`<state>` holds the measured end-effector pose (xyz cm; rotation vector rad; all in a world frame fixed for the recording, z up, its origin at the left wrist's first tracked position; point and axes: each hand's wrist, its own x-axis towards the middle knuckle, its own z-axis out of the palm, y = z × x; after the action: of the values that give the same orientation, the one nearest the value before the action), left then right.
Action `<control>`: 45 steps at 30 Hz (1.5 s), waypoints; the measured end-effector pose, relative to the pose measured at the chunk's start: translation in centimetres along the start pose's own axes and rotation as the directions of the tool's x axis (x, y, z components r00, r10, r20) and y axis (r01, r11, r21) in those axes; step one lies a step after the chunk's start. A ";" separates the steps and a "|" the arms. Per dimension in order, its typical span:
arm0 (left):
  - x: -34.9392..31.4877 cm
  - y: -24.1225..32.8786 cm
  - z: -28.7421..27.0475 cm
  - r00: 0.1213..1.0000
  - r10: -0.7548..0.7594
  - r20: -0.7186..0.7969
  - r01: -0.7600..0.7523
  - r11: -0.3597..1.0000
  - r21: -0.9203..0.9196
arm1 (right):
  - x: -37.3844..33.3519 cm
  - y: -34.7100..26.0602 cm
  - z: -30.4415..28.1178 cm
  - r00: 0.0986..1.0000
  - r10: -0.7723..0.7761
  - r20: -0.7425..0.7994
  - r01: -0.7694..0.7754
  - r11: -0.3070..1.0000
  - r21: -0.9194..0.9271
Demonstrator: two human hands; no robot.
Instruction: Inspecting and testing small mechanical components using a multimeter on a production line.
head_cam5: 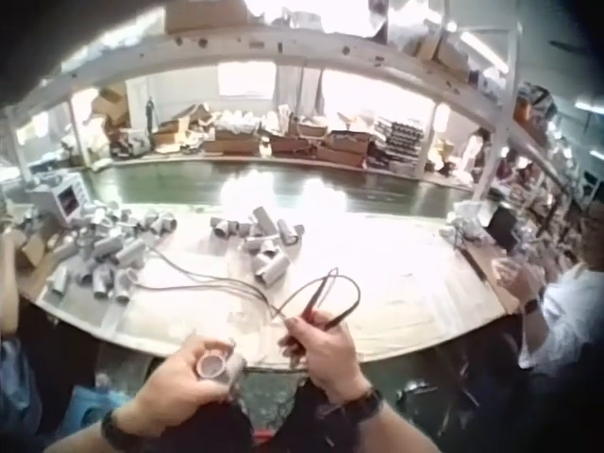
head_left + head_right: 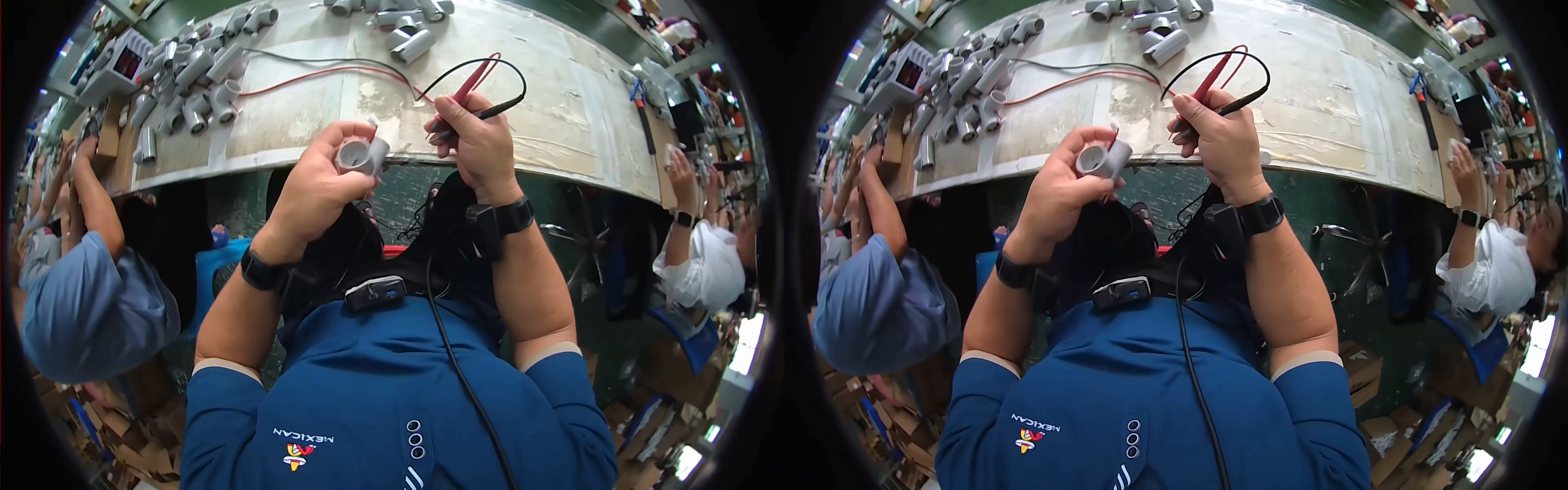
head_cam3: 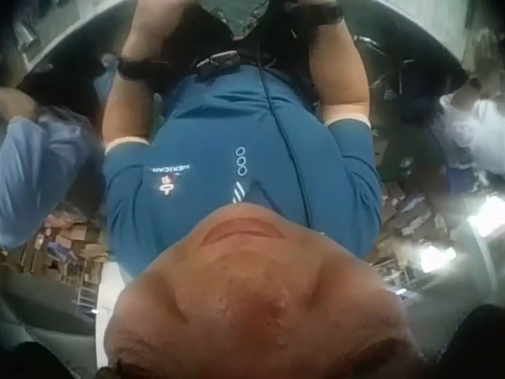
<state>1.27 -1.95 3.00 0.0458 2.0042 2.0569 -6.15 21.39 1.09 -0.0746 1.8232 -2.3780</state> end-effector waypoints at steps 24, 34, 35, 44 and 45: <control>-1.0 -11.2 -2.2 0.961 -0.114 0.250 0.265 0.146 -0.953 | 1.4 4.1 8.7 0.960 -0.154 0.232 0.249 0.850 -0.464; -0.9 -11.2 -1.7 0.962 -0.141 0.234 0.258 0.192 -0.947 | 1.9 2.6 9.5 0.975 -0.081 0.207 0.188 0.799 -0.572; -0.8 -11.1 -1.8 0.961 -0.144 0.235 0.260 0.196 -0.945 | 2.3 2.5 9.6 0.975 -0.056 0.214 0.173 0.797 -0.578; -0.9 -11.2 -1.8 0.960 -0.164 0.228 0.260 0.209 -0.943 | 1.9 2.3 10.3 0.977 -0.075 0.199 0.186 0.751 -0.633; -0.9 -11.2 -1.8 0.959 -0.168 0.228 0.261 0.215 -0.941 | 1.7 2.4 10.3 0.977 -0.075 0.199 0.187 0.751 -0.633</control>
<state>3.67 -3.80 -7.92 -0.3786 0.2781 2.6183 -6.34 10.65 1.39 -0.4705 2.5298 -1.6147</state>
